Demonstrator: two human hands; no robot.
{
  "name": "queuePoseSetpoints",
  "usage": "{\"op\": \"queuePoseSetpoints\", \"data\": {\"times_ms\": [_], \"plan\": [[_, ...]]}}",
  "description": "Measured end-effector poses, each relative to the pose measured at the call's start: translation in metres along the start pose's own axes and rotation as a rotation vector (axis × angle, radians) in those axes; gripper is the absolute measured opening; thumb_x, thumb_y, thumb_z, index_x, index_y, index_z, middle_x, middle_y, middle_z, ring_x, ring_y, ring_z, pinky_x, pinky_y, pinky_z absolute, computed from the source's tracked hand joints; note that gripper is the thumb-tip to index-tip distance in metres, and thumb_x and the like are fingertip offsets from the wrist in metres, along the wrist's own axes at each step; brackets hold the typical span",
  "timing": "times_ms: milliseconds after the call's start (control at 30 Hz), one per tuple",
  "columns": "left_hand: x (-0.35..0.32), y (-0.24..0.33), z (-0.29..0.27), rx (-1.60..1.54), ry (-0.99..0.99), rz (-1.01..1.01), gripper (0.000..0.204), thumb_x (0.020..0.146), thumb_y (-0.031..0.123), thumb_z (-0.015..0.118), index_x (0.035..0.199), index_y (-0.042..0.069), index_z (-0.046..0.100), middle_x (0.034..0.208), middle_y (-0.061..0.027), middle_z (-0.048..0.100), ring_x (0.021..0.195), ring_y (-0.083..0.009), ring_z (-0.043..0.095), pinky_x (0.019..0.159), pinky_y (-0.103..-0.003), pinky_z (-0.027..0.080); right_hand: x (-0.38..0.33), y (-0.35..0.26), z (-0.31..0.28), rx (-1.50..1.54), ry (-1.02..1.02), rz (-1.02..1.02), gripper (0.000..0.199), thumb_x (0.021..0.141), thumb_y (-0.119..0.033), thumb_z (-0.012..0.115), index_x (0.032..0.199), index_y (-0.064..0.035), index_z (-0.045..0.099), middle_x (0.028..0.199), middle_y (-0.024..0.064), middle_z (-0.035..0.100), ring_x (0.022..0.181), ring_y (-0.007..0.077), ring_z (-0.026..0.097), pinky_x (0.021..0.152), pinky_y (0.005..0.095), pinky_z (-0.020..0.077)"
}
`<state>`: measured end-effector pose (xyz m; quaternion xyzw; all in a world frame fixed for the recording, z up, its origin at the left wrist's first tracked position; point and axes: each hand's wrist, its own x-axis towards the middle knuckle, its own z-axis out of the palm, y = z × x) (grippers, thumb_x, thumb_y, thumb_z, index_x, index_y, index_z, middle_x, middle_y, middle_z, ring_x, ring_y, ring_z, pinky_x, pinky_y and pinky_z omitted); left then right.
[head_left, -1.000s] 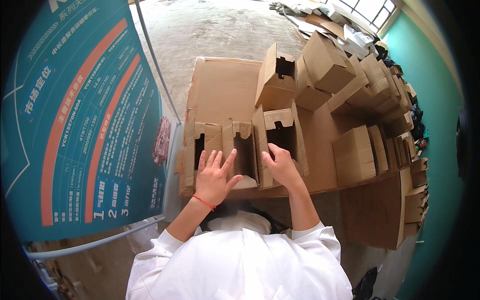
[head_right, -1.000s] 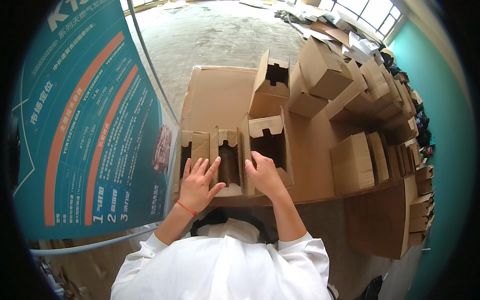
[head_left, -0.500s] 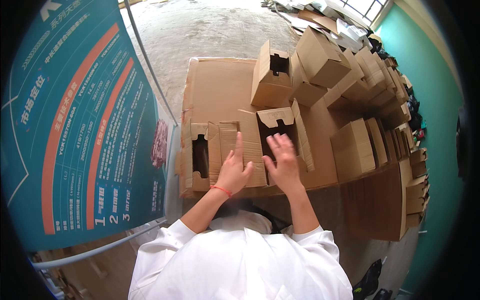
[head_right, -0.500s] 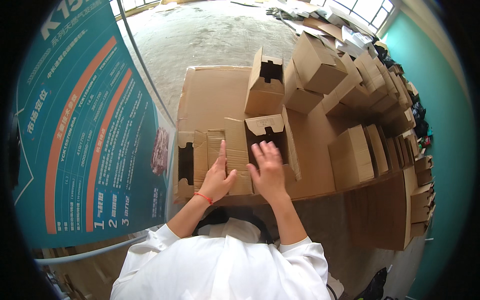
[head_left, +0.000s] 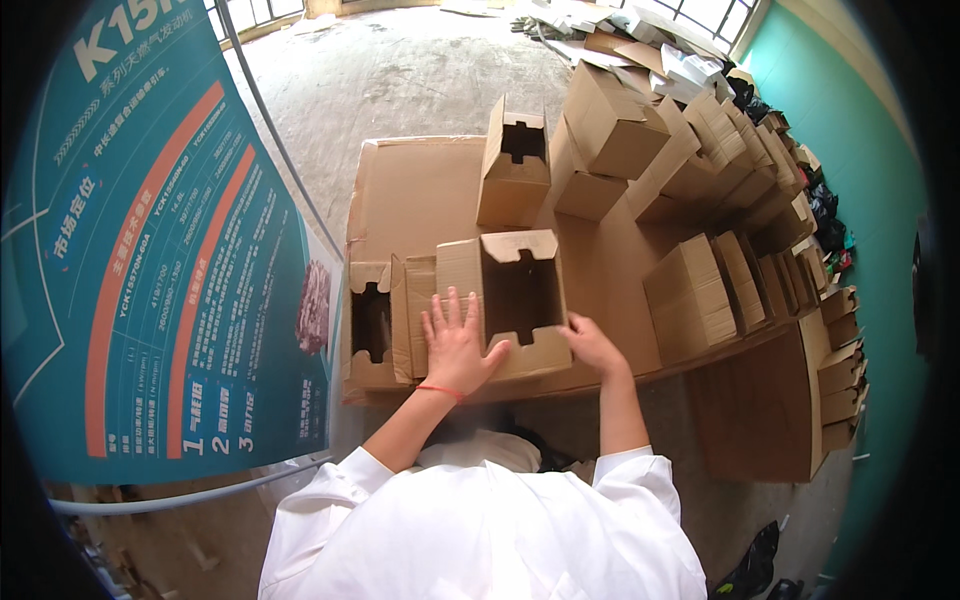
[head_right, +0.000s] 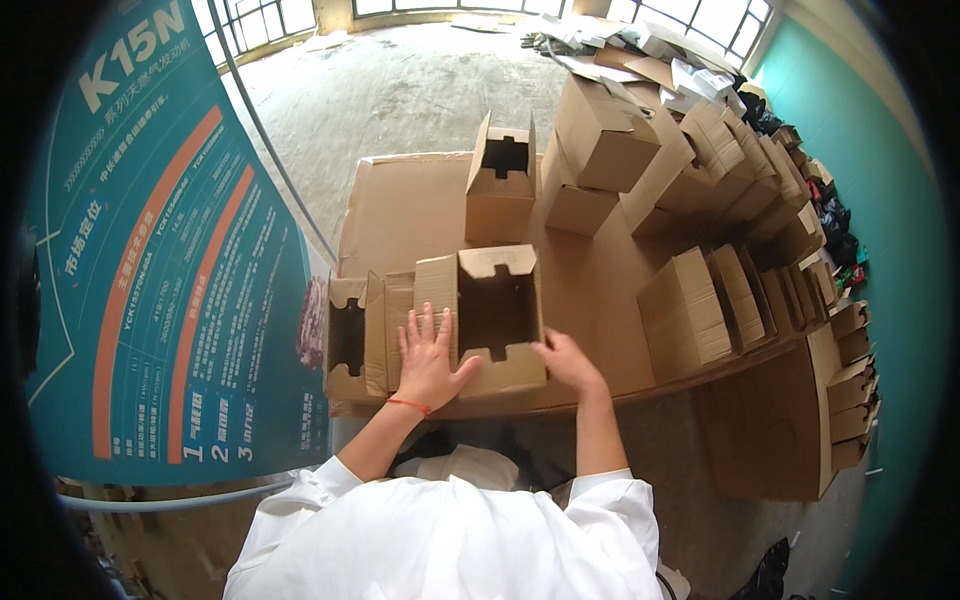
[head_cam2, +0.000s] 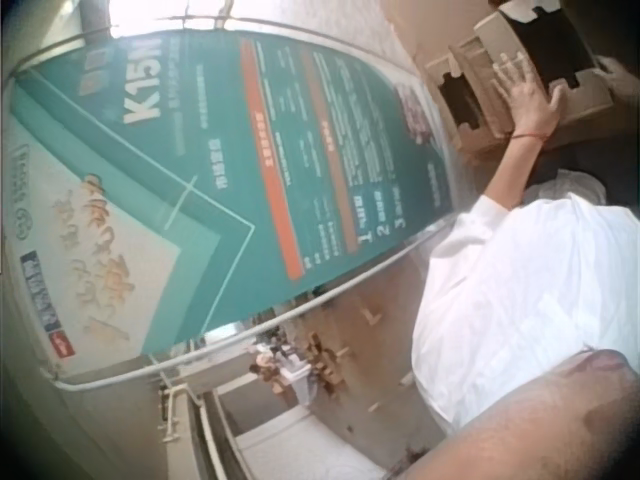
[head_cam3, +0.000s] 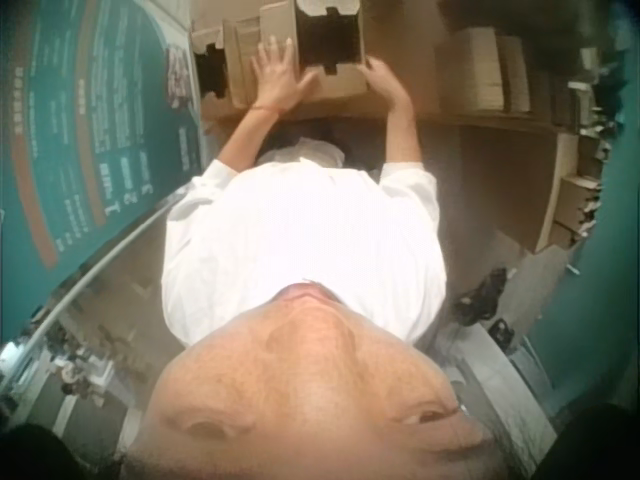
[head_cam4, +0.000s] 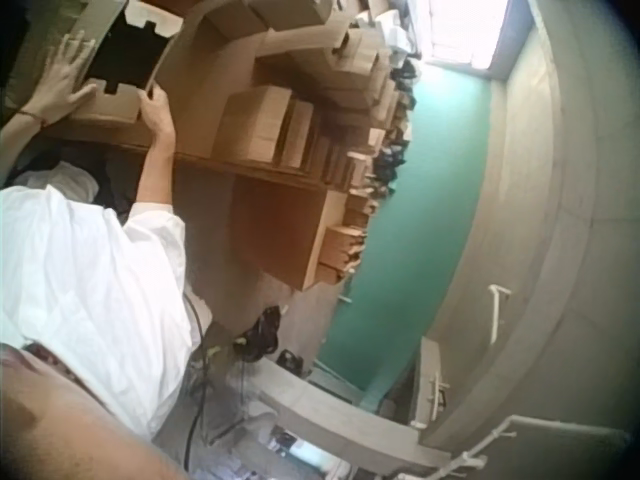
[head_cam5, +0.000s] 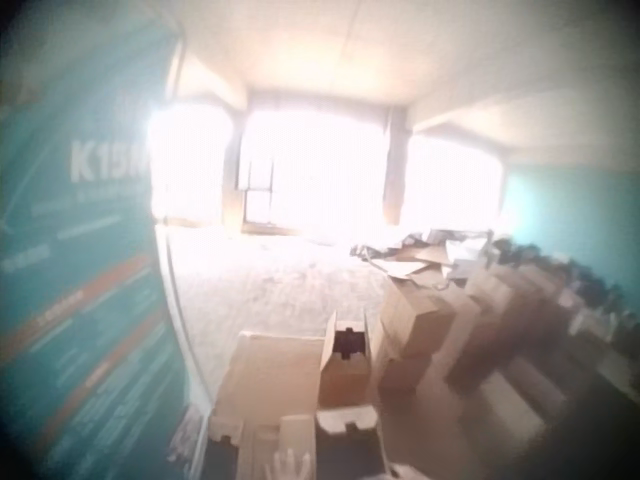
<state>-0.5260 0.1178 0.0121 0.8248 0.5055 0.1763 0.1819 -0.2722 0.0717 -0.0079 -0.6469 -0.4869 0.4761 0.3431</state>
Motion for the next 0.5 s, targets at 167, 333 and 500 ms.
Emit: {"op": "queuePoseSetpoints", "data": {"times_ms": [167, 333, 500], "plan": [[-0.014, -0.007, -0.003, -0.111, 0.021, -0.045, 0.067, 0.082, 0.042, 0.066, 0.14, 0.016, 0.044, 0.145, -0.02, 0.034, 0.14, -0.0409, 0.021, 0.113, -0.054, 0.015, -0.032, -0.021, -0.011, -0.192, -0.169, 0.127, 0.038, 0.087, -0.012, 0.055, 0.12, 0.0055, 0.056, 0.11, 0.0167, 0.065, 0.1, 0.0221, 0.061, 0.09, 0.031, 0.0469], [-0.018, 0.019, 0.006, -0.048, 0.126, -0.114, 0.06, 0.079, 0.033, 0.072, 0.133, 0.016, 0.052, 0.142, -0.0136, 0.038, 0.14, -0.038, 0.023, 0.111, -0.062, 0.014, -0.04, -0.006, -0.026, -0.323, -0.053, -0.002, 0.047, 0.09, -0.024, 0.062, 0.125, 0.0061, 0.053, 0.114, 0.0212, 0.064, 0.105, 0.0309, 0.062, 0.093, 0.034, 0.0461], [-0.026, 0.012, -0.005, -0.047, -0.038, -0.134, 0.077, 0.073, 0.04, 0.076, 0.14, 0.019, 0.044, 0.153, -0.0122, 0.025, 0.144, -0.0369, 0.013, 0.111, -0.065, 0.004, -0.06, -0.028, -0.125, -0.647, 0.654, -0.298, 0.051, 0.09, -0.029, 0.063, 0.125, 0.0067, 0.053, 0.125, 0.024, 0.057, 0.117, 0.0342, 0.053, 0.097, 0.0407, 0.0439]]}}
